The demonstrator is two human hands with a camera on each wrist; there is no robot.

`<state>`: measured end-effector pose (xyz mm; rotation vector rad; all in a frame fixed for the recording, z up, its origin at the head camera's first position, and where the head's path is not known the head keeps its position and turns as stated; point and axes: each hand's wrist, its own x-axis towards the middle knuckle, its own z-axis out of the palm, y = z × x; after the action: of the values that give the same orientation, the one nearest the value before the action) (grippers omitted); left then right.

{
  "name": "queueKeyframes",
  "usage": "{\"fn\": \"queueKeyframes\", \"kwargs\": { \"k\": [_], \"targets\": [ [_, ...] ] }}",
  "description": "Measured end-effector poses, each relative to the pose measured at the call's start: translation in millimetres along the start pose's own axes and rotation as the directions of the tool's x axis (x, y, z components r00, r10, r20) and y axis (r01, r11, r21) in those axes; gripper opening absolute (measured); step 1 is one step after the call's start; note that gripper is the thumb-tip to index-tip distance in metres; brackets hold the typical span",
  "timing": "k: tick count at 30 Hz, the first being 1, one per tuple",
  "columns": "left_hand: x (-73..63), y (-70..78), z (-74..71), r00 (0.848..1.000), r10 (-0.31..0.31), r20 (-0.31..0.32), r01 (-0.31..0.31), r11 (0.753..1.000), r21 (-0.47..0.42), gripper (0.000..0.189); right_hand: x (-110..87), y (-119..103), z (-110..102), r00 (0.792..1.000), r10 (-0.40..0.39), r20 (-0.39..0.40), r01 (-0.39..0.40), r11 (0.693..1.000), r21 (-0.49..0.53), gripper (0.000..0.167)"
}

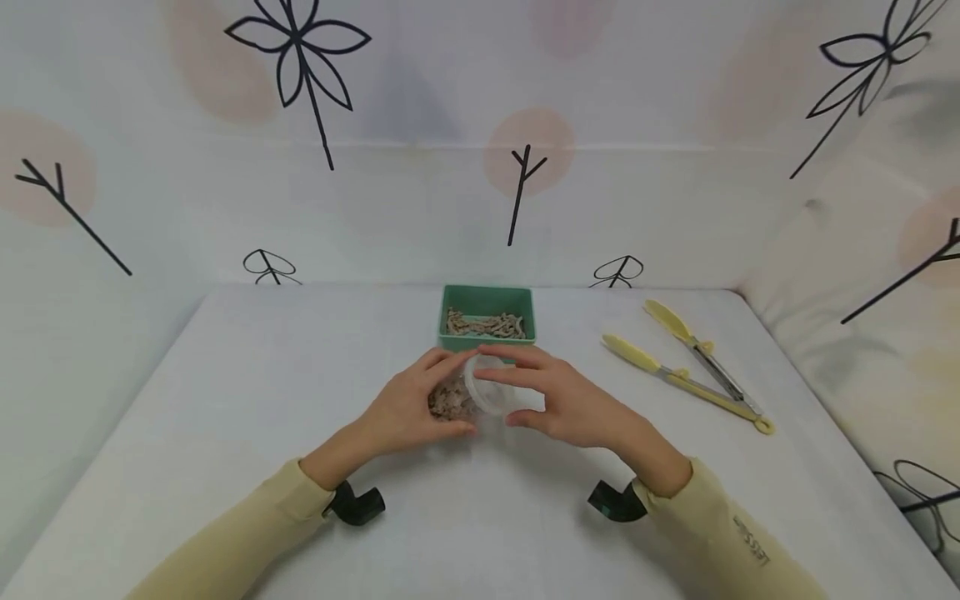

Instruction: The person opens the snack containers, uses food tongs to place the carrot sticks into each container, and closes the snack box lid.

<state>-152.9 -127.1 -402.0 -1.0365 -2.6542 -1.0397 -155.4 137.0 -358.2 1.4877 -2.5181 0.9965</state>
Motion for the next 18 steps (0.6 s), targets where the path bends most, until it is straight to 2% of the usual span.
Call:
{"fn": "queueKeyframes", "kwargs": {
  "k": [4,10,15,18],
  "targets": [
    [0.3,-0.6,0.4,1.0,0.012,0.001,-0.012,1.0,-0.004,0.09,1.7,-2.3,-1.0,0.999,0.043,0.003,-0.043,0.998,-0.05,0.066],
    [-1.1,-1.2,3.8,0.999,0.028,-0.022,-0.028,1.0,0.013,0.09,3.0,-3.5,6.1,0.986,0.16,-0.054,-0.166,0.98,-0.113,0.063],
    [-1.1,-1.6,7.9,0.997,0.049,-0.055,-0.047,0.998,0.04,0.092,2.8,-4.3,11.0,0.967,0.235,-0.098,-0.241,0.969,-0.051,0.06],
    [0.1,-0.4,9.3,0.996,0.055,-0.065,-0.052,0.997,0.059,0.092,3.1,-4.5,12.7,0.949,0.293,-0.119,-0.299,0.954,-0.032,0.059]
  ]
}}
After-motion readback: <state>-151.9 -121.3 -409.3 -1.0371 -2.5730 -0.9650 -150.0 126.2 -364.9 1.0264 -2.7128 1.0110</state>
